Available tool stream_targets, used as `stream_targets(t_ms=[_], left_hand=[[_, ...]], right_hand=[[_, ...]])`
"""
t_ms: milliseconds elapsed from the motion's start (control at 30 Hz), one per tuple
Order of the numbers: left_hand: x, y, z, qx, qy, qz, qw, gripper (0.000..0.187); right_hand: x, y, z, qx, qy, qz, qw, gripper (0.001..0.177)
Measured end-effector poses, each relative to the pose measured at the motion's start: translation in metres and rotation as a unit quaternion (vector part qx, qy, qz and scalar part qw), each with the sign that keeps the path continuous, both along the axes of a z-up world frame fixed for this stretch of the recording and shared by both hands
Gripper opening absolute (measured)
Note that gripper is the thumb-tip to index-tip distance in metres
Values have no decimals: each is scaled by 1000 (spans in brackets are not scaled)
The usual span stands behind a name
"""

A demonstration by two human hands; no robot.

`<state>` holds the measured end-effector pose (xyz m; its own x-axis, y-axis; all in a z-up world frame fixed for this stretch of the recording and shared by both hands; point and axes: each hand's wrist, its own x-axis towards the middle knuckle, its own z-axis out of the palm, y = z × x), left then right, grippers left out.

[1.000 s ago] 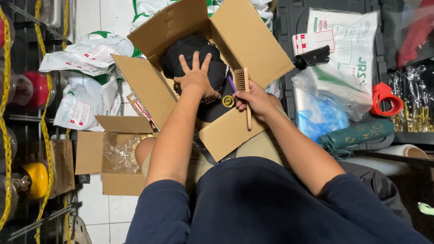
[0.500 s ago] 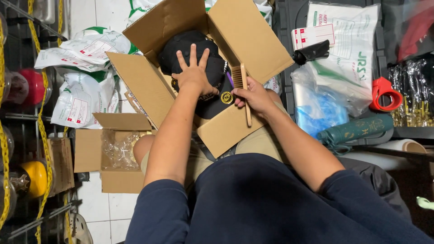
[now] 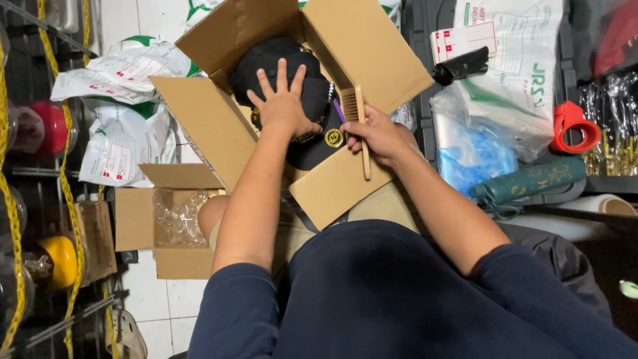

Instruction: The person brushes lint or dust off several black baseball caps using a wooden brush, places them into a cardboard box, and then seals another package using a red tape dispenser.

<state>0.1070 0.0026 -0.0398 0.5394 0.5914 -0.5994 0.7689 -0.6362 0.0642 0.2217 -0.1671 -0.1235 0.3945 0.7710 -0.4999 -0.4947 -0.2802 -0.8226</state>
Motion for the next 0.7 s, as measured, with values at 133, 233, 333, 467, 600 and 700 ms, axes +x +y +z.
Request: stream_targets(t_ms=[133,233,333,467,600,700], left_hand=[[-7,5,-11,2,-54,1,999,131],[-9,9,-22,-25,-105,24,994,128],[-10,10,-28,-16,-111,27,993,124],[-11,7,-33,14,-116,16,993,123],[-12,6,-34,18,-135,25,990,120],[-12,7,-38,16,-146,33,989,120]], right_hand=[[37,-14,-3,120,77,-86,986,13],[81,-29,10,235,114,-185,947,24],[125,-42,47,245,71,-271,928,45],[179,-47,39,128,-29,-437,890,34],[224,-58,-20,-88,-100,-354,926,54],[226,-66,-21,-226,-170,-258,924,62]])
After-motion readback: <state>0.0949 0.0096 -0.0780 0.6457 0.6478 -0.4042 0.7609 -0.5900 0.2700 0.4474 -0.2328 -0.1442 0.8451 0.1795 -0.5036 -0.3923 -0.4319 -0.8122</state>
